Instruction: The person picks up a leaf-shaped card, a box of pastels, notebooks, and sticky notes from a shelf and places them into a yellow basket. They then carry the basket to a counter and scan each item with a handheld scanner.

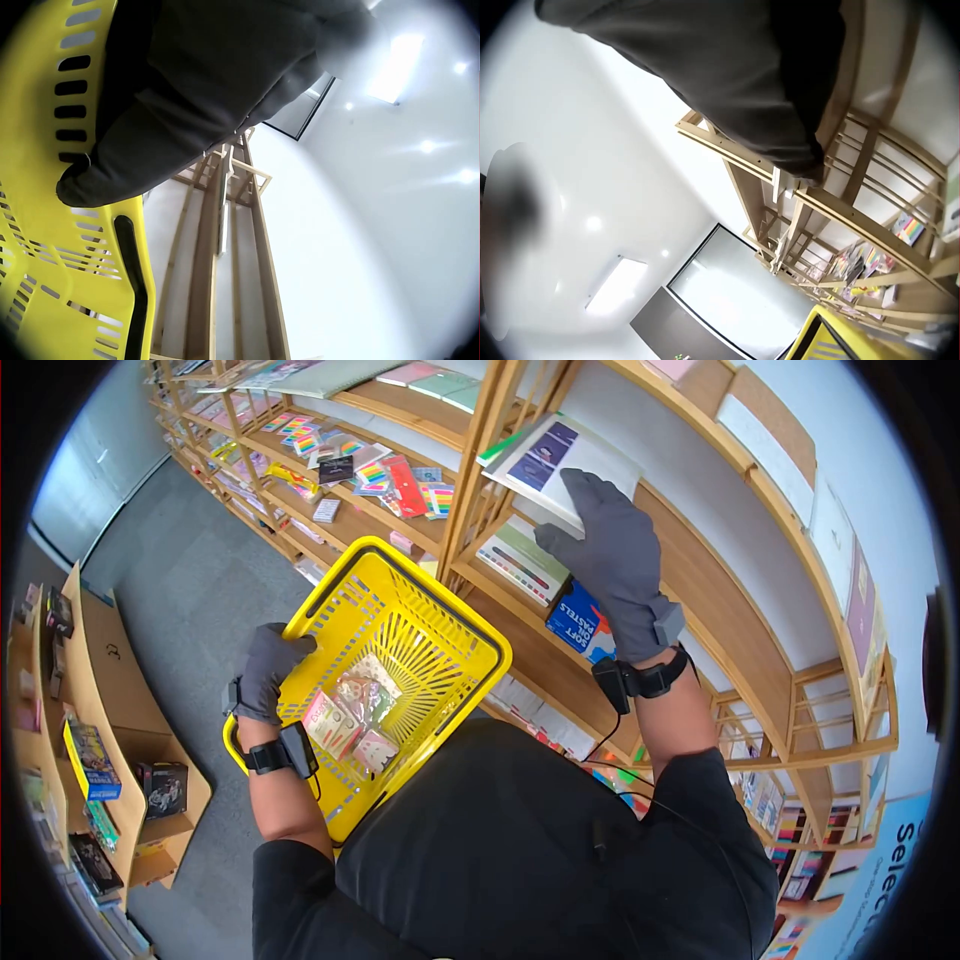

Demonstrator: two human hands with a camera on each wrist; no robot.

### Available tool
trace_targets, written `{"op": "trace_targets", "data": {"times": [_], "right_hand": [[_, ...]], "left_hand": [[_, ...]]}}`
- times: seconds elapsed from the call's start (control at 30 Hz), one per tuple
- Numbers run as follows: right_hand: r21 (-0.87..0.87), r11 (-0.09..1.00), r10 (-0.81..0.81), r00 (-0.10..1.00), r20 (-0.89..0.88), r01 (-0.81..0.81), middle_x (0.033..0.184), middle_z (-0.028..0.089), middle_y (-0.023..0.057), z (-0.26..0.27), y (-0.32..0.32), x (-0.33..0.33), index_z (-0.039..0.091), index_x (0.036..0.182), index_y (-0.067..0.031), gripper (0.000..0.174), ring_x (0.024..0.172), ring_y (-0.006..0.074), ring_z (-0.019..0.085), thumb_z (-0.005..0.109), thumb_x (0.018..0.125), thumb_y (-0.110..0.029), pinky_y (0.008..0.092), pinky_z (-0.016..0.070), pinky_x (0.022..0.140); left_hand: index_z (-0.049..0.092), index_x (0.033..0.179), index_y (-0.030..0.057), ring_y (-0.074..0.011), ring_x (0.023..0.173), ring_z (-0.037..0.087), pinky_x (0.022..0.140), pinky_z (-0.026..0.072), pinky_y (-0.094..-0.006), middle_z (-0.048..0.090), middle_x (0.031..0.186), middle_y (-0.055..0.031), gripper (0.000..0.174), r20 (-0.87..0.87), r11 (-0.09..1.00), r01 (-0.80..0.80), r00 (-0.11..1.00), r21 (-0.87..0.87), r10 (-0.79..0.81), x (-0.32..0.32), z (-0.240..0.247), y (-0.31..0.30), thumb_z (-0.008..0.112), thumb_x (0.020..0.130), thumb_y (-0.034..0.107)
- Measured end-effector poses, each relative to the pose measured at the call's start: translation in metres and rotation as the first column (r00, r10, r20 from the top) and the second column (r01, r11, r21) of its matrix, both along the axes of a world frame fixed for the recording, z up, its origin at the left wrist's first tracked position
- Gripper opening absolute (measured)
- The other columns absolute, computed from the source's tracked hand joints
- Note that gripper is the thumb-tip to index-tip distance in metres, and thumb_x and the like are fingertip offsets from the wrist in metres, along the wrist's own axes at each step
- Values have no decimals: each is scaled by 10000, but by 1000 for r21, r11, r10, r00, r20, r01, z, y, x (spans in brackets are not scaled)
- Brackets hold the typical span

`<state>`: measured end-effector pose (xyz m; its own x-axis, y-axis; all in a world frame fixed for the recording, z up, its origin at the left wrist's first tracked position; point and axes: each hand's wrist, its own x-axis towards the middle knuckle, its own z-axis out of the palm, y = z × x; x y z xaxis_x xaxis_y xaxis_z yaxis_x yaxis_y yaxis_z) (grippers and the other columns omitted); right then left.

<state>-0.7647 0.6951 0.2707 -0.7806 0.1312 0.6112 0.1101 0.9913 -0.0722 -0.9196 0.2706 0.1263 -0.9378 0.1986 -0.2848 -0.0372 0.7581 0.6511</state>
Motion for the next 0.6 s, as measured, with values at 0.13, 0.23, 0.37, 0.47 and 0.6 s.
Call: {"op": "trace_targets", "data": {"times": [0.13, 0.23, 0.37, 0.47, 0.6], "right_hand": [[20, 999, -41, 994, 100, 39, 1272, 757, 192, 2, 6, -21, 730, 1383, -132, 540, 1180, 354, 725, 790, 894, -350, 413, 572, 1016], [-11, 999, -39, 993, 110, 40, 1246, 763, 195, -6, 15, -24, 724, 1396, -133, 563, 1170, 360, 726, 785, 895, -384, 419, 571, 1015], [-54, 997, -50, 994, 96, 55, 1193, 776, 204, -1, 17, -16, 724, 1400, -121, 571, 1125, 369, 738, 783, 903, -397, 416, 569, 993], [-100, 986, -115, 976, 185, 136, 1161, 783, 208, 26, 14, 0, 734, 1390, -116, 557, 1080, 366, 749, 790, 906, -385, 403, 567, 970], [-288, 955, -106, 991, -79, 79, 1071, 807, 112, 42, 38, 41, 773, 1292, -15, 411, 946, 190, 735, 804, 948, -238, 336, 553, 887]], "left_hand": [[795, 1098, -69, -210, 685, 741, 654, 562, -365, 777, 825, -138, 414, 11, 999, -35, 999, 30, 35, 4, -11, -13, 789, 869, 276], [811, 1107, -18, -258, 759, 779, 712, 584, -384, 797, 879, -171, 427, 13, 996, -46, 999, -75, 48, 8, 1, -13, 775, 868, 334], [823, 1115, 20, -299, 823, 801, 764, 598, -404, 808, 924, -193, 451, 29, 993, -38, 999, -113, 42, 12, 16, -8, 771, 862, 389], [826, 1122, 33, -318, 857, 801, 790, 599, -419, 807, 941, -200, 470, 22, 988, 2, 1000, -152, 1, 4, 9, -7, 770, 857, 418], [823, 1168, 38, -318, 887, 800, 822, 596, -442, 820, 949, -176, 493, -36, 960, 95, 994, -264, -108, 0, 15, -1, 788, 851, 415]]}}
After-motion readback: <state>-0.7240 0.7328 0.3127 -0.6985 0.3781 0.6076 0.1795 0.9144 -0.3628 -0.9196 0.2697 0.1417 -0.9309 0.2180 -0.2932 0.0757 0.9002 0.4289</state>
